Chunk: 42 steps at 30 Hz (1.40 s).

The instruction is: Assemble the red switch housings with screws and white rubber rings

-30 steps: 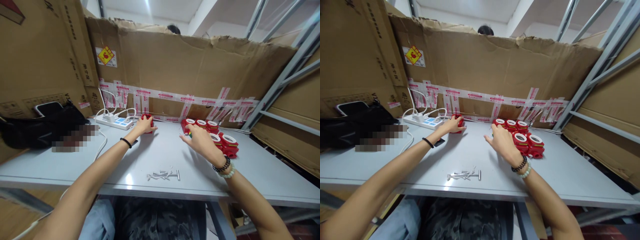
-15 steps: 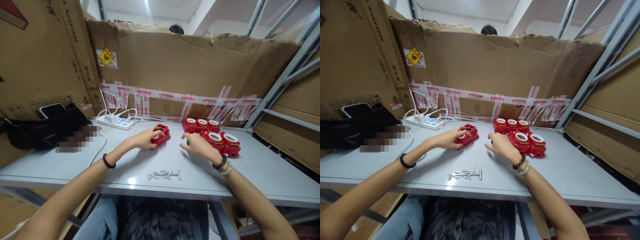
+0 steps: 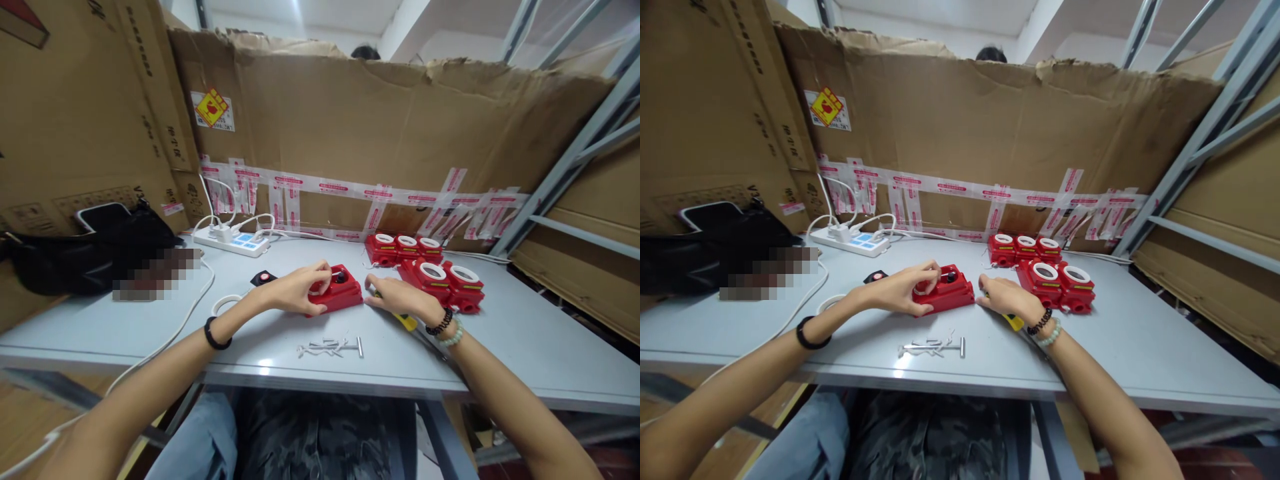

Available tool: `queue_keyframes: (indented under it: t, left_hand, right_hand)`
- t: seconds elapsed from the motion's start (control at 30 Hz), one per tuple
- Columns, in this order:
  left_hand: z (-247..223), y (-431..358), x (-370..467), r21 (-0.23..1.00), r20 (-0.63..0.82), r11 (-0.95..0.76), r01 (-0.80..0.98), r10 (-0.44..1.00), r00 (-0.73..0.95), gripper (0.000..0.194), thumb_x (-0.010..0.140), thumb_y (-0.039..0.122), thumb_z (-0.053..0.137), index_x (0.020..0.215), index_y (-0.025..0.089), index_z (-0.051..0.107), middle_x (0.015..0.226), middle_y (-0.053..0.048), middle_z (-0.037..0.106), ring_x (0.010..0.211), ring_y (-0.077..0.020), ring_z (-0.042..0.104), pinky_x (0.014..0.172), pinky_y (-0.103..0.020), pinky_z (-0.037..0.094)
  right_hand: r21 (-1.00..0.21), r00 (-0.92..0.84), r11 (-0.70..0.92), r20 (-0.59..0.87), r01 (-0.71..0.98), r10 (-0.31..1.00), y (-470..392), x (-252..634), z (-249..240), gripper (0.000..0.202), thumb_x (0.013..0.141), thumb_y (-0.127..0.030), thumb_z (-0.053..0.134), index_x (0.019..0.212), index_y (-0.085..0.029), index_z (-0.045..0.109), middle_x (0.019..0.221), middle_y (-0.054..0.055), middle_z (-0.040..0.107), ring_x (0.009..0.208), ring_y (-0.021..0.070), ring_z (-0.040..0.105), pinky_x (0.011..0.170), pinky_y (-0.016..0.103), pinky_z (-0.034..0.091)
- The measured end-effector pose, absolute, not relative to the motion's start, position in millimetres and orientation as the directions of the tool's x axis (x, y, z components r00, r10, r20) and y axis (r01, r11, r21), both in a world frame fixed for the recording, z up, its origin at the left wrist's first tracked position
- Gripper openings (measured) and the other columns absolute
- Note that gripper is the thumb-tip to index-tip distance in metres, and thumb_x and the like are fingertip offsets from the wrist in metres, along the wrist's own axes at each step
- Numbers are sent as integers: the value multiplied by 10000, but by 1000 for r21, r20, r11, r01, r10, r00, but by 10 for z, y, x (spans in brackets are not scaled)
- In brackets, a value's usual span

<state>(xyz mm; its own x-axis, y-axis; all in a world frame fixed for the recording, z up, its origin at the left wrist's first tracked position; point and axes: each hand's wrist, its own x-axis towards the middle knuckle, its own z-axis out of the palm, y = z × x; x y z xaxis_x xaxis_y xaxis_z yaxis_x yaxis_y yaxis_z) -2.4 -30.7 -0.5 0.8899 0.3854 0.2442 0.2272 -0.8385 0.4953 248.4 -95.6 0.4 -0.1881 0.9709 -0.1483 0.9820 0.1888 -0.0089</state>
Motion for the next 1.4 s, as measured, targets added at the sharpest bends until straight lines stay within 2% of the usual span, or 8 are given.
queue_keyframes:
  t: [0.27,0.37,0.47,0.63,0.87,1.0,1.1,1.4]
  left_hand:
    - [15,-359,-27,588,254,-806,71,266,930,210,680,177,665,730,177,462,1126,-44,483,977,-184,518,849,-310,408]
    - [44,-334,-43,606,338,-795,38,300,892,227,699,231,697,723,168,480,1168,-62,482,1017,-199,520,876,-334,409]
    - [85,-353,-14,621,480,-784,-19,361,799,257,729,298,700,728,168,478,1178,-82,487,1057,-207,510,869,-338,424]
    - [110,-498,137,627,602,-776,-64,431,673,295,734,360,707,733,176,477,1232,-104,492,1012,-194,537,808,-332,474]
    - [307,-567,-53,404,671,-904,138,395,628,257,823,411,605,962,204,542,1332,-107,470,1278,-252,409,1042,-420,370]
    - [340,-309,-568,233,346,-792,565,610,712,456,830,511,530,1174,214,488,1235,-97,554,1111,-268,544,946,-399,419]
    - [203,-48,-925,144,54,-586,797,809,585,566,790,551,505,1200,161,488,1148,-145,609,1034,-294,590,885,-386,441]
    - [-4,161,-1125,202,-180,-422,884,871,457,766,657,701,530,1175,138,524,1075,-146,669,929,-285,636,735,-320,467]
  right_hand:
    - [-124,-232,211,-184,970,955,-965,2610,75,590,780,-421,593,1281,-137,466,1070,148,638,962,281,618,797,364,479]
    - [-290,-277,235,-112,928,954,-1007,2606,168,816,726,-419,663,1401,-100,334,1330,203,502,1191,304,520,981,411,421]
    - [-516,-326,321,85,794,942,-1067,2512,270,913,686,-449,713,1441,-194,268,1506,144,308,1348,289,361,1095,440,318]
    - [-854,-237,444,388,270,890,-1093,2248,252,719,754,-433,675,1356,-254,327,1417,102,452,1247,228,498,1032,401,422]
    - [-893,-59,448,445,48,893,-993,2237,145,531,732,-377,700,1189,-244,465,1217,71,619,1108,227,603,978,414,470]
    - [-890,-40,455,454,12,890,-986,2275,181,439,726,-376,690,1093,-206,518,1137,86,654,1039,239,631,925,421,498]
    - [-894,-35,447,446,31,894,-1001,2254,187,465,708,-361,711,1099,-218,505,1208,87,623,1095,234,607,941,409,491]
    - [-880,-49,453,450,146,891,-1016,2246,184,541,703,-395,724,1156,-236,474,1295,94,572,1183,228,555,938,385,492]
